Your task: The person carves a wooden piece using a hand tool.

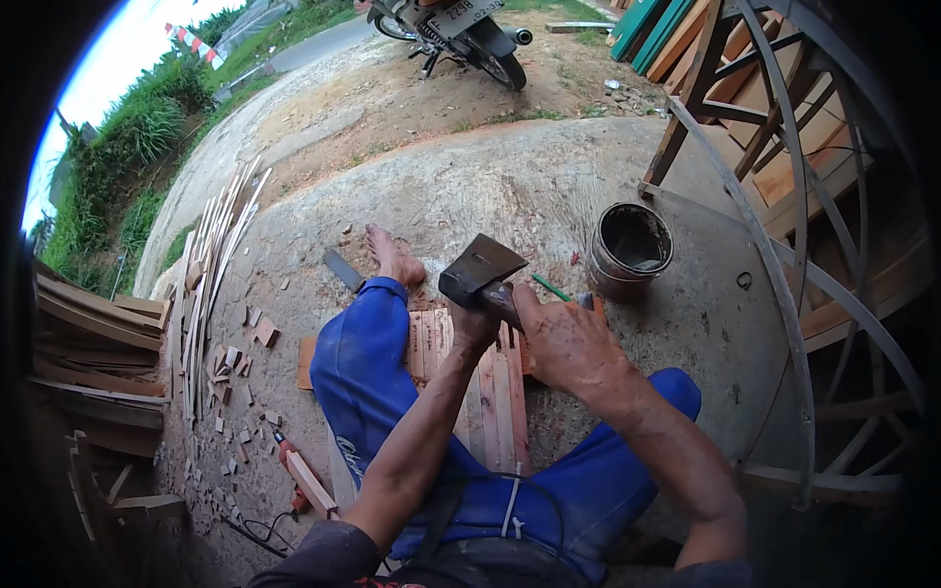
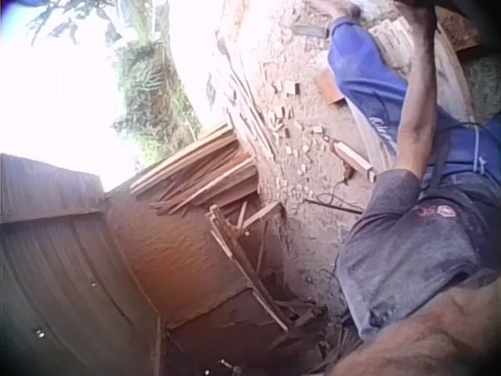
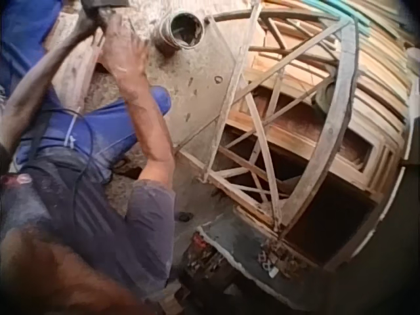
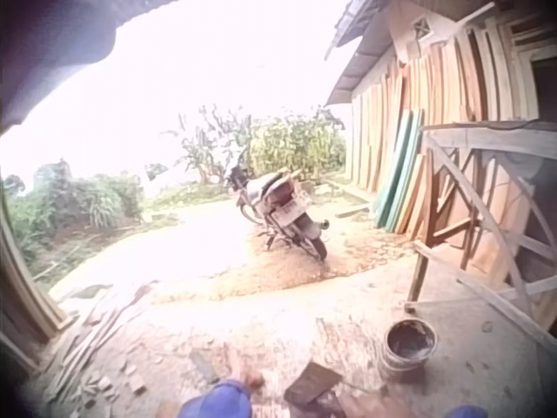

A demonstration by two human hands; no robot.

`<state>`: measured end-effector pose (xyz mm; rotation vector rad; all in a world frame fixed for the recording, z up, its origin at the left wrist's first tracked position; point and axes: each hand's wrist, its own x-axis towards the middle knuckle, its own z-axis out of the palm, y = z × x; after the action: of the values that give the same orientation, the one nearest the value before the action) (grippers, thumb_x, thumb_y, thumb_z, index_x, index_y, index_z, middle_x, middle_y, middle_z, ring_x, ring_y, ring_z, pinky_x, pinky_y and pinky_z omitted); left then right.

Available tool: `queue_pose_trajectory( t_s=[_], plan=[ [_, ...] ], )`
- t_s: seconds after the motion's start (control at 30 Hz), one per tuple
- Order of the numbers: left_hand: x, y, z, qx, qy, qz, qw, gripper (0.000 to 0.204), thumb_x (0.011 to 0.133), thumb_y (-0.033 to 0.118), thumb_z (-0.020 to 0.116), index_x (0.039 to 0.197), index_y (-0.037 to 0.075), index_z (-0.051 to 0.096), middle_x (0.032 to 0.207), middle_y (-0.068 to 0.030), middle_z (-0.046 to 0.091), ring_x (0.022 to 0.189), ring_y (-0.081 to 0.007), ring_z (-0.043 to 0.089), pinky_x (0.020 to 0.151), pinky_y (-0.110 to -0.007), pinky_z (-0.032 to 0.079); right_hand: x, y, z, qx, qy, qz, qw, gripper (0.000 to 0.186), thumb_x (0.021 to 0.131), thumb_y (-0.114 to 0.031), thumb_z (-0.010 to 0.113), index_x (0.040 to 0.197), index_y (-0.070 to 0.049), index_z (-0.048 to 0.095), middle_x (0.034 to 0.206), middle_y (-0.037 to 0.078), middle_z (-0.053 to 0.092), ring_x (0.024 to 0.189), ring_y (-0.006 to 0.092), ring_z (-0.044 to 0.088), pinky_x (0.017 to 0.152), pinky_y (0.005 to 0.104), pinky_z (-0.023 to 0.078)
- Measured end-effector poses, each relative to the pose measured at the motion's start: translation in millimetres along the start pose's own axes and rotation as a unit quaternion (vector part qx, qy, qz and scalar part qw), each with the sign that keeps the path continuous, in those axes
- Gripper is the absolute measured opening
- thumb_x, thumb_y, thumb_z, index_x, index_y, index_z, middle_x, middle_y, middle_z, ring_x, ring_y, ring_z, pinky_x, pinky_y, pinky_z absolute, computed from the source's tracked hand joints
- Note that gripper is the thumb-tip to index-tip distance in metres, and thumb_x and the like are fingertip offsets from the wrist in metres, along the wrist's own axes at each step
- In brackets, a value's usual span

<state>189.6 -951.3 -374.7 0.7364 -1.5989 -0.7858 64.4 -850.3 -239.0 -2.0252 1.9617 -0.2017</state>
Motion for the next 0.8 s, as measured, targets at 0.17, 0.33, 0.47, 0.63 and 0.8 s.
queue_pose_trajectory(
  t_s=[0.17, 0.33, 0.47, 0.63, 0.8],
  plan=[
    [4.2, -13.1, 4.9, -0.057, 0.009, -0.094, 0.994, 0.022, 0.077, 0.016, 0.079, 0.090, 0.005, 0.066, 0.079, -0.0014, 0.066, 0.069, -0.0162, 0.064, 0.064, -0.030, 0.051, -18.5, -20.4, -47.2, 0.135, 0.142, -0.072, 0.978, 0.050, 0.085, -0.005, 0.063, 0.133, -0.006, 0.046, 0.096, 0.026, 0.066, 0.094, 0.0460, 0.066, 0.079, 0.0492, 0.055],
    [17.4, -41.1, 12.3, -0.072, 0.053, -0.097, 0.991, 0.022, 0.081, 0.015, 0.076, 0.069, 0.006, 0.059, 0.057, -0.0005, 0.059, 0.049, -0.0103, 0.055, 0.049, -0.028, 0.045, 10.9, -39.2, -99.1, 0.212, 0.425, -0.152, 0.867, 0.041, 0.091, -0.002, 0.061, 0.130, -0.005, 0.048, 0.087, 0.016, 0.067, 0.085, 0.0264, 0.071, 0.075, 0.0360, 0.055],
    [15.4, -38.0, 17.5, -0.040, 0.000, -0.189, 0.981, 0.013, 0.082, 0.013, 0.074, 0.084, 0.004, 0.065, 0.072, -0.0034, 0.066, 0.062, -0.0131, 0.063, 0.059, -0.030, 0.051, 23.1, -4.0, -30.3, 0.063, 0.154, -0.016, 0.986, 0.046, 0.085, -0.003, 0.061, 0.129, -0.004, 0.045, 0.086, 0.022, 0.068, 0.085, 0.0443, 0.068, 0.072, 0.0453, 0.055],
    [-39.1, 6.3, 9.4, 0.034, 0.019, -0.009, 0.999, 0.028, 0.085, 0.014, 0.071, 0.111, 0.004, 0.065, 0.107, -0.0057, 0.069, 0.092, -0.0164, 0.065, 0.084, -0.034, 0.051, -10.1, 7.3, -19.7, 0.059, 0.056, -0.070, 0.994, 0.051, 0.085, -0.016, 0.062, 0.131, -0.005, 0.042, 0.091, 0.027, 0.068, 0.085, 0.0457, 0.067, 0.077, 0.0540, 0.053],
    [41.8, -87.0, 5.8, -0.037, 0.002, -0.171, 0.985, 0.015, 0.078, 0.014, 0.074, 0.077, 0.002, 0.065, 0.072, -0.0062, 0.069, 0.065, -0.0174, 0.065, 0.065, -0.034, 0.052, 17.4, -36.4, -89.9, 0.236, 0.319, -0.166, 0.903, 0.045, 0.087, -0.008, 0.062, 0.130, -0.005, 0.046, 0.081, 0.023, 0.065, 0.078, 0.0420, 0.069, 0.065, 0.0459, 0.052]
  ],
)
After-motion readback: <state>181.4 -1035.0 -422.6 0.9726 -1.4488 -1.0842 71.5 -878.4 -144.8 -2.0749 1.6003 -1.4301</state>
